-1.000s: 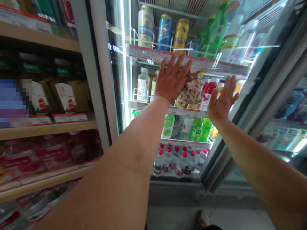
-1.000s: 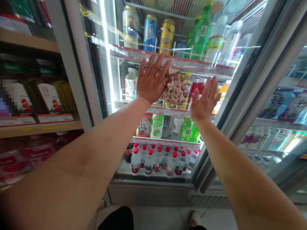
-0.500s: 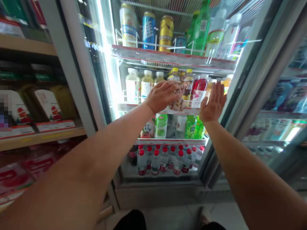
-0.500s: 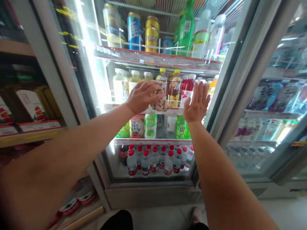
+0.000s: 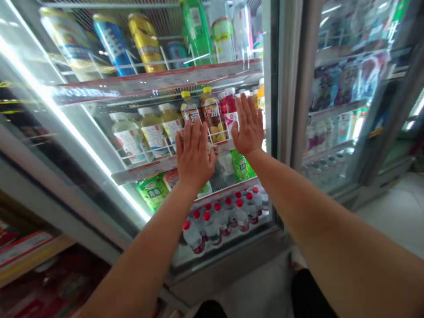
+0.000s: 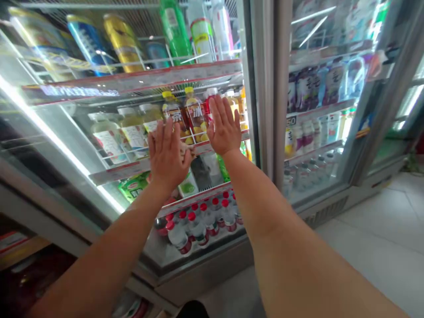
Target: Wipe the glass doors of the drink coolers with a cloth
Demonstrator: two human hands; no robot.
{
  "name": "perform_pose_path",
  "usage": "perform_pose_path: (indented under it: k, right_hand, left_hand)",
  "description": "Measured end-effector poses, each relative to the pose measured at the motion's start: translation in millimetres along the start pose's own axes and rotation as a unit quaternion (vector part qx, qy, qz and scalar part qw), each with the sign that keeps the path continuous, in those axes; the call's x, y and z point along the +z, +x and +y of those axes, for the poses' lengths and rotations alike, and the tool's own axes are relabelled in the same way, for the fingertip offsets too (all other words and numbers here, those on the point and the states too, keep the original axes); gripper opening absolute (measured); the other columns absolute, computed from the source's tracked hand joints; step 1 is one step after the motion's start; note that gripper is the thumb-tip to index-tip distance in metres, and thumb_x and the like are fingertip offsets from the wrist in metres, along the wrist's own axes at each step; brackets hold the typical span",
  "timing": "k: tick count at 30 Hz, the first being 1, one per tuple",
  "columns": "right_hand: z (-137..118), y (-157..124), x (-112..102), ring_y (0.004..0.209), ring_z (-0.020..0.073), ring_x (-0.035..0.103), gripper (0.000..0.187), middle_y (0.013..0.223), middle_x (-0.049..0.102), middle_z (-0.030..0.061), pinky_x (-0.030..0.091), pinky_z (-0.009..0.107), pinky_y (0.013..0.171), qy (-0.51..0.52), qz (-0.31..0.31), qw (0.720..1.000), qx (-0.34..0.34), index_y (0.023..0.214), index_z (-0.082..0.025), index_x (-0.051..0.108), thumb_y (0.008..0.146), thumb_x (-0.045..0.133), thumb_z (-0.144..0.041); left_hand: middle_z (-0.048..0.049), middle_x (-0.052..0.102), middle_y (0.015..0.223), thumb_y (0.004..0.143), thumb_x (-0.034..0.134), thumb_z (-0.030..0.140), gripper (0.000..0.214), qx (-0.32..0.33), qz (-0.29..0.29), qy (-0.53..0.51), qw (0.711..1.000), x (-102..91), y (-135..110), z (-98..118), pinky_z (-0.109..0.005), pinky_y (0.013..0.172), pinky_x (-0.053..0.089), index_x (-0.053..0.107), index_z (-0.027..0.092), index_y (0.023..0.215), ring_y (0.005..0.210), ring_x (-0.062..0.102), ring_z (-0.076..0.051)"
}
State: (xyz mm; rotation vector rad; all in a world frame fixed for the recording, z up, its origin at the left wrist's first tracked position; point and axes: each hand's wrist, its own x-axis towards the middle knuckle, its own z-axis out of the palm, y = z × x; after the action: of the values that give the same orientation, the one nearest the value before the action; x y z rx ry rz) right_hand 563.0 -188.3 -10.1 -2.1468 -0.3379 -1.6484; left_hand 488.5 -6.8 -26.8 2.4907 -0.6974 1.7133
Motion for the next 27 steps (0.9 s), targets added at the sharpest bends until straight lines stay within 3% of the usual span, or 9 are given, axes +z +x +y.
perform_pose_path:
  k: [3,6,8,12,14,19,22,24,27]
  right_hand:
    - [-1,2,-2,0.161,0.0200,0.016,0.066,0.170,0.026,-0.0001,0.017,0.050,0.133,-0.001,-0.015,1.000,0.006,0.163,-0.021,0.033,0.097,0.036,-0.025]
    - [-1,4,-6,0.161,0.0196,0.012,0.067,0.172,0.022,-0.0013,0.013,0.046,0.134,-0.022,-0.046,0.999,0.009,0.164,-0.020,0.031,0.098,0.036,-0.027]
    - [-2,5,-9,0.161,0.0185,0.010,0.067,0.172,0.020,-0.0029,0.012,0.044,0.135,-0.043,-0.061,0.997,0.007,0.165,-0.020,0.029,0.099,0.036,-0.028]
    - [-3,5,-14,0.161,0.0158,0.007,0.066,0.172,0.017,-0.0066,0.011,0.043,0.135,-0.070,-0.066,0.995,0.003,0.166,-0.023,0.025,0.101,0.035,-0.029]
    - [-3,5,-14,0.161,0.0150,0.007,0.066,0.172,0.018,-0.0069,0.010,0.042,0.135,-0.068,-0.063,0.996,0.002,0.166,-0.024,0.026,0.101,0.033,-0.029]
    - [-1,3,-9,0.161,0.0185,0.011,0.066,0.171,0.022,-0.0027,0.011,0.046,0.135,-0.020,-0.048,0.999,0.004,0.164,-0.021,0.031,0.098,0.036,-0.025]
    - [0,2,-4,0.161,0.0188,0.014,0.067,0.171,0.024,-0.0020,0.014,0.048,0.134,-0.004,-0.021,1.000,0.006,0.163,-0.021,0.033,0.097,0.036,-0.024]
    - [0,2,-3,0.161,0.0195,0.015,0.067,0.171,0.025,-0.0014,0.016,0.048,0.134,-0.004,-0.014,1.000,0.004,0.163,-0.020,0.034,0.096,0.037,-0.025]
    - [0,1,-2,0.161,0.0201,0.016,0.068,0.170,0.026,-0.0013,0.016,0.049,0.133,-0.006,-0.018,1.000,0.004,0.163,-0.021,0.033,0.095,0.038,-0.024]
  left_hand:
    - [-0.0074,0.014,0.171,0.092,0.049,0.013,0.081,-0.008,0.017,-0.016,1.000,12.9,-6,4,-0.060,0.132,0.010,0.019,0.019,0.167,0.159,0.007,-0.030]
    - [-0.0004,0.016,0.170,0.090,0.047,0.007,0.087,0.106,-0.039,-0.027,0.993,18.5,-9,3,-0.058,0.132,0.016,0.015,0.028,0.168,0.158,0.012,-0.027]
    - [0.0098,0.010,0.169,0.090,0.049,0.009,0.089,0.139,-0.045,-0.048,0.988,14.7,0,0,-0.056,0.133,0.017,0.015,0.038,0.167,0.158,0.013,-0.026]
    - [0.0266,-0.006,0.163,0.091,0.051,0.019,0.086,0.026,0.049,-0.035,0.998,5.1,16,-5,-0.055,0.134,0.007,0.016,0.048,0.164,0.158,0.008,-0.034]
    - [0.0229,-0.004,0.165,0.094,0.048,0.020,0.081,0.007,0.044,-0.015,0.999,7.2,9,-2,-0.058,0.133,0.006,0.017,0.045,0.165,0.158,0.009,-0.034]
    - [0.0002,0.019,0.168,0.097,0.053,0.024,0.074,0.089,-0.057,-0.012,0.994,14.9,-9,8,-0.062,0.131,0.007,0.026,0.029,0.166,0.158,0.012,-0.031]
    - [0.0041,0.004,0.170,0.097,0.059,0.037,0.074,0.020,-0.011,0.004,1.000,5.6,1,-1,-0.067,0.128,-0.005,0.029,0.031,0.164,0.158,-0.002,-0.036]
    - [0.0079,-0.010,0.169,0.098,0.056,0.039,0.078,-0.044,0.040,0.011,0.998,0.7,5,-10,-0.065,0.128,-0.008,0.020,0.027,0.167,0.156,-0.013,-0.037]
    - [0.0045,-0.005,0.170,0.104,0.039,0.025,0.072,-0.021,0.041,-0.003,0.999,4.3,-5,-16,-0.061,0.132,0.004,0.007,0.023,0.168,0.157,-0.011,-0.030]
